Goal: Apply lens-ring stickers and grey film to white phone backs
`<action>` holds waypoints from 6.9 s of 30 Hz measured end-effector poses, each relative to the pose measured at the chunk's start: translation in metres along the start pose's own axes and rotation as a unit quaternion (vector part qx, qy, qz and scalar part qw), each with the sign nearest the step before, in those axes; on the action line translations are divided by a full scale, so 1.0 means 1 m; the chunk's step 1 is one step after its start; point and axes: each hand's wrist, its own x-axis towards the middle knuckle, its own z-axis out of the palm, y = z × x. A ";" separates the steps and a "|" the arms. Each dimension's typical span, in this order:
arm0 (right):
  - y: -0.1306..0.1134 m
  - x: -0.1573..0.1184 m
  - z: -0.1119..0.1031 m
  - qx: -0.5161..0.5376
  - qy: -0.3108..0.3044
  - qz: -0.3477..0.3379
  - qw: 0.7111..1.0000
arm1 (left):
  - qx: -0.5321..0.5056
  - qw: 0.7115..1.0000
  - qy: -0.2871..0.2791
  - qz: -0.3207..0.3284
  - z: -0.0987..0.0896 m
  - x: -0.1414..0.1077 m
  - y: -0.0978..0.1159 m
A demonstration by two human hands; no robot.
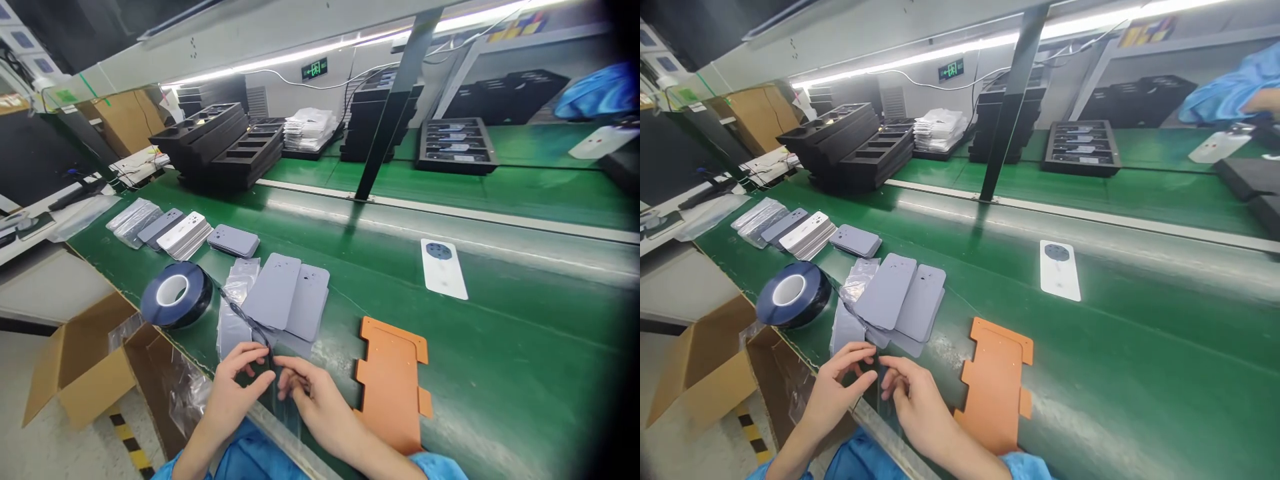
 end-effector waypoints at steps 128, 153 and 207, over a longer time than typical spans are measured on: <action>-0.033 -0.059 -0.200 -0.389 0.148 0.033 0.909 | 0.344 0.885 -0.185 0.253 0.152 -0.007 0.056; -0.041 -0.064 -0.203 -0.500 0.077 0.022 0.862 | 0.382 0.860 -0.182 0.285 0.149 -0.011 0.051; -0.061 -0.068 -0.174 0.014 0.207 0.064 0.976 | 0.194 0.834 -0.039 0.516 0.127 -0.036 0.064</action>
